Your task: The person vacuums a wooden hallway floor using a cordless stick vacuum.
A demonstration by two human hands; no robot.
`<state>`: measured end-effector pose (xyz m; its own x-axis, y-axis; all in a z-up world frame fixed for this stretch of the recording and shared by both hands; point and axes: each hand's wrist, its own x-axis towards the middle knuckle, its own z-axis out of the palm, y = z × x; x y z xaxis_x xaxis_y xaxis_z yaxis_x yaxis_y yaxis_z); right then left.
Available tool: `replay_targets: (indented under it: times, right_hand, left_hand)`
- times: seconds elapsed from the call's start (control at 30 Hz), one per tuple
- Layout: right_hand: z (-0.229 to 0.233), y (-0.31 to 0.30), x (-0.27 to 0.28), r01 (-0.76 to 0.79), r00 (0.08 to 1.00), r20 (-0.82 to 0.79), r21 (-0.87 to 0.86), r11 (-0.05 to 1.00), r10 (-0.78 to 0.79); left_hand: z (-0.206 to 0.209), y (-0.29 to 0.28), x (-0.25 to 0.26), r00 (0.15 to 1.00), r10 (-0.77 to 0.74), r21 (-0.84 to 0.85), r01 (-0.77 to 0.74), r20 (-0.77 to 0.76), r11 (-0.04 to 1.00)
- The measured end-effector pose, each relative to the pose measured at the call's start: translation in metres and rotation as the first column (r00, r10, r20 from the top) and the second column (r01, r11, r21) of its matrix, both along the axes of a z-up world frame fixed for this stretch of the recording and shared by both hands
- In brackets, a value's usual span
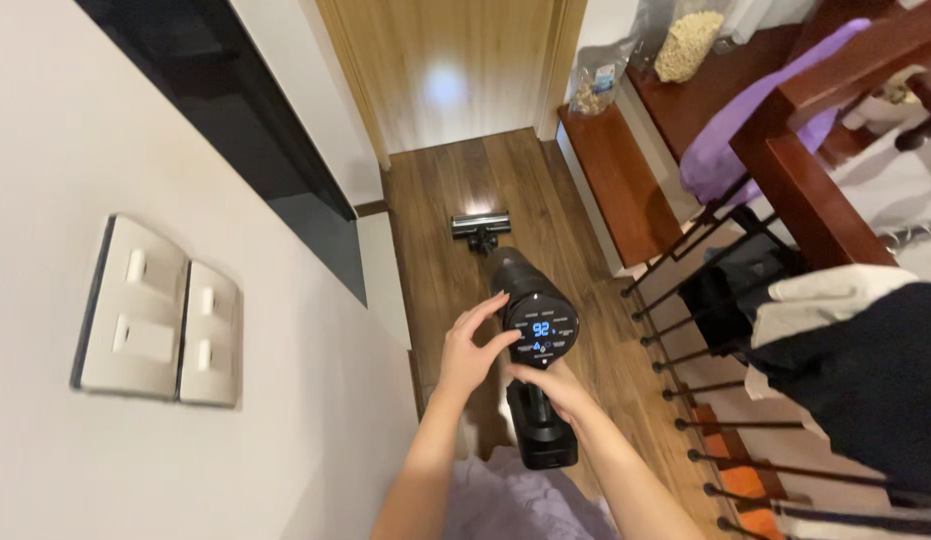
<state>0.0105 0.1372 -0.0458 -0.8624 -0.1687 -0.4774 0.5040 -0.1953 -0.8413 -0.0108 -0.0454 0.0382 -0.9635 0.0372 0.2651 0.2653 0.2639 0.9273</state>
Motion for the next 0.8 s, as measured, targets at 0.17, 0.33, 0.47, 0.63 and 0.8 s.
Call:
replay_targets:
  times: [0.17,0.33,0.47,0.63,0.8]
  right_hand:
    - [0.020,0.006,0.022,0.005,0.995,-0.095,-0.039,0.999,-0.009]
    - [0.039,0.018,0.054,0.008,0.997,-0.071,-0.028,1.000,-0.010]
    - [0.050,0.031,0.088,-0.004,0.997,-0.081,-0.026,1.000,0.002]
    - [0.042,0.050,0.139,0.029,0.997,-0.065,-0.027,0.999,-0.031]
    - [0.008,0.073,0.197,0.073,0.992,-0.101,0.021,0.997,-0.071]
  left_hand:
    - [0.015,0.012,0.018,0.997,0.003,-0.026,-0.005,-0.078,1.000]
    - [0.021,0.023,0.047,0.999,0.038,0.002,-0.038,-0.018,0.999]
    - [0.021,0.032,0.079,0.998,0.050,0.029,-0.050,-0.028,0.998]
    - [0.024,0.053,0.134,0.996,0.054,0.037,-0.051,-0.077,0.998]
    - [0.030,0.078,0.189,0.995,0.003,0.011,-0.002,-0.103,1.000]
